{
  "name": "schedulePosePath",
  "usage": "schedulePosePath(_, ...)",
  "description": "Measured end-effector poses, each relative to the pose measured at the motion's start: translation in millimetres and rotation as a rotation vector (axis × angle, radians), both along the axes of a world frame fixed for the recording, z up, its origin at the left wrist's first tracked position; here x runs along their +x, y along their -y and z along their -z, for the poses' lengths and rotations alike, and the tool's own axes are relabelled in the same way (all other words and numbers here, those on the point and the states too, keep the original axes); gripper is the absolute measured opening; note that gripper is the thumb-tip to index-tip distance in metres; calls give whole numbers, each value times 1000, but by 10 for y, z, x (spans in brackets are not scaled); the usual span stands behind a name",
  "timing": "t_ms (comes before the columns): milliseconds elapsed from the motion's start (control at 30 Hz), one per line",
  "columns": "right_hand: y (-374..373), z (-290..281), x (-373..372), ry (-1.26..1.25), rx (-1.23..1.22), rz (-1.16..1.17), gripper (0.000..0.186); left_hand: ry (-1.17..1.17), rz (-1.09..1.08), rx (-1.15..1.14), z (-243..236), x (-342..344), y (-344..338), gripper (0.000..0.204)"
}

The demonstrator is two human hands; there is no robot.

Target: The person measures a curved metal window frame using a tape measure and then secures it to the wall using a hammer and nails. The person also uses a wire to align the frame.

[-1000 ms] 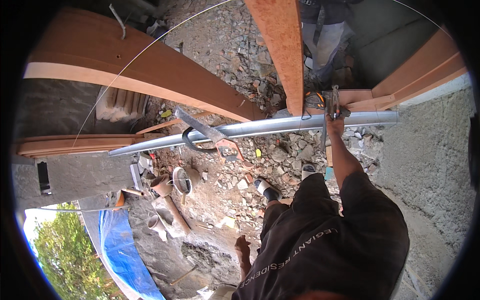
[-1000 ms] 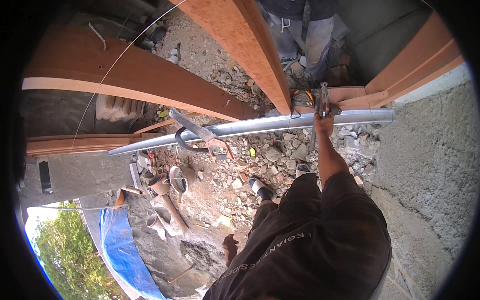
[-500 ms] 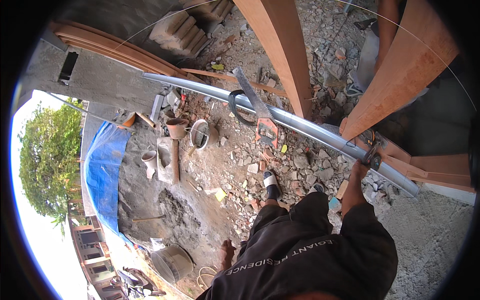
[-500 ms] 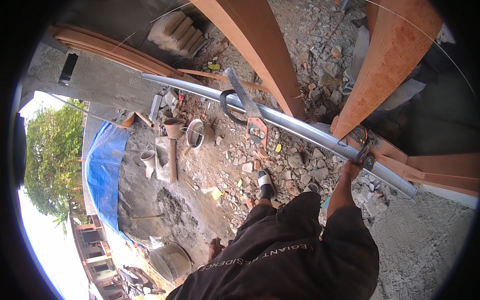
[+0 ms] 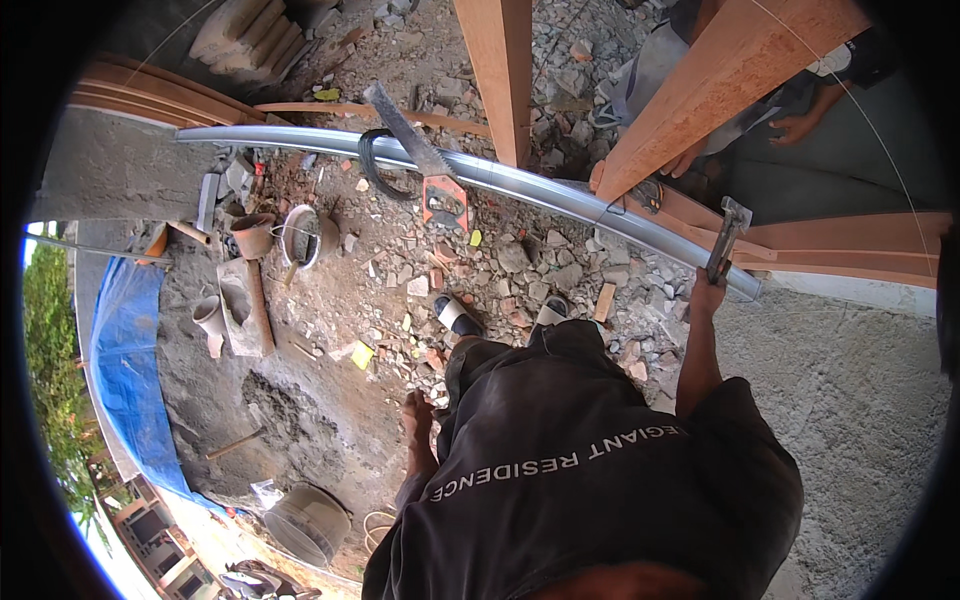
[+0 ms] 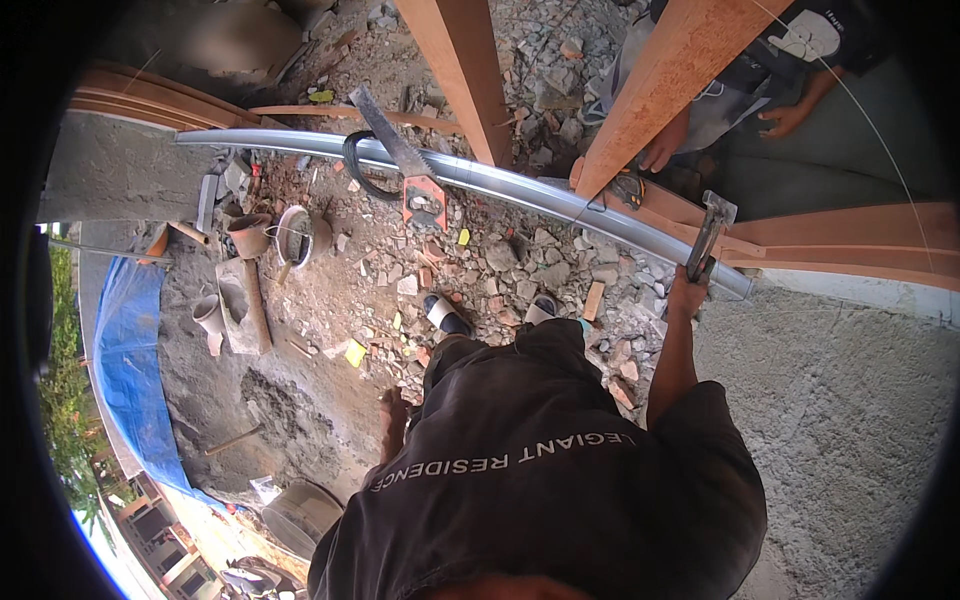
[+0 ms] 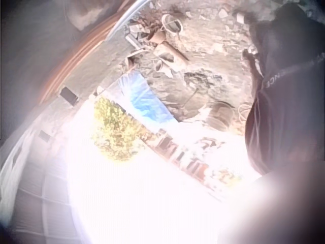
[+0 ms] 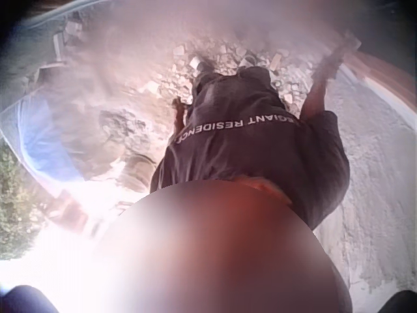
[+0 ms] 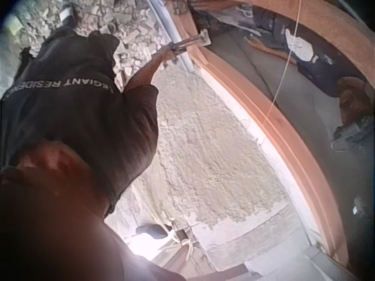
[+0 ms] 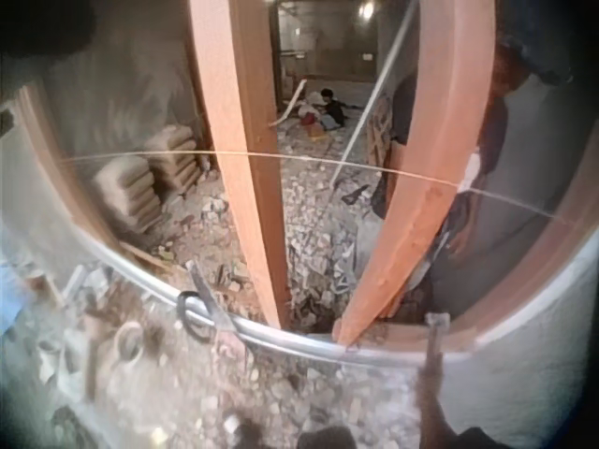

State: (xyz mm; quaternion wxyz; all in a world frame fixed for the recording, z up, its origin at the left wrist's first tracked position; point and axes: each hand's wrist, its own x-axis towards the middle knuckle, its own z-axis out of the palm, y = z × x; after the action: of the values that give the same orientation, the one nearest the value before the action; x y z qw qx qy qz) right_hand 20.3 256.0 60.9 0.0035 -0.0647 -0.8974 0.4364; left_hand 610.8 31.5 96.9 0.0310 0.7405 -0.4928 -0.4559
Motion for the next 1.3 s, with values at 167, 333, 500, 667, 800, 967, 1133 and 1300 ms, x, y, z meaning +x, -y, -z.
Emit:
schedulePosePath(167,-352,-187,393,18,70,-139,37,80,111,-108,119,-9,382,46)
schedulePosePath(333,-266,-326,1013,193,311,-284,40,21,48,-79,367,253,593,46)
schedulePosePath(500,412,-231,1746,317,455,-511,43,22,-64,-133,765,977,840,50)
schedulePosePath(667,1725,-408,2414,304,500,-829,39,59,-228,-6,416,1721,1054,51)
schedulePosePath(800,2903,-304,2869,327,387,-1043,34,42,-397,-173,210,2544,1076,53)
schedulePosePath(967,4286,-362,3415,166,381,-1347,49,27,-762,-257,24,3115,1095,54)
schedulePosePath(1133,5376,-668,4063,196,528,-1513,52,-81,-1102,-308,188,3115,756,52)
schedulePosePath(1300,6160,-673,4573,182,633,-1588,52,-50,-1091,-161,20,2880,956,56)
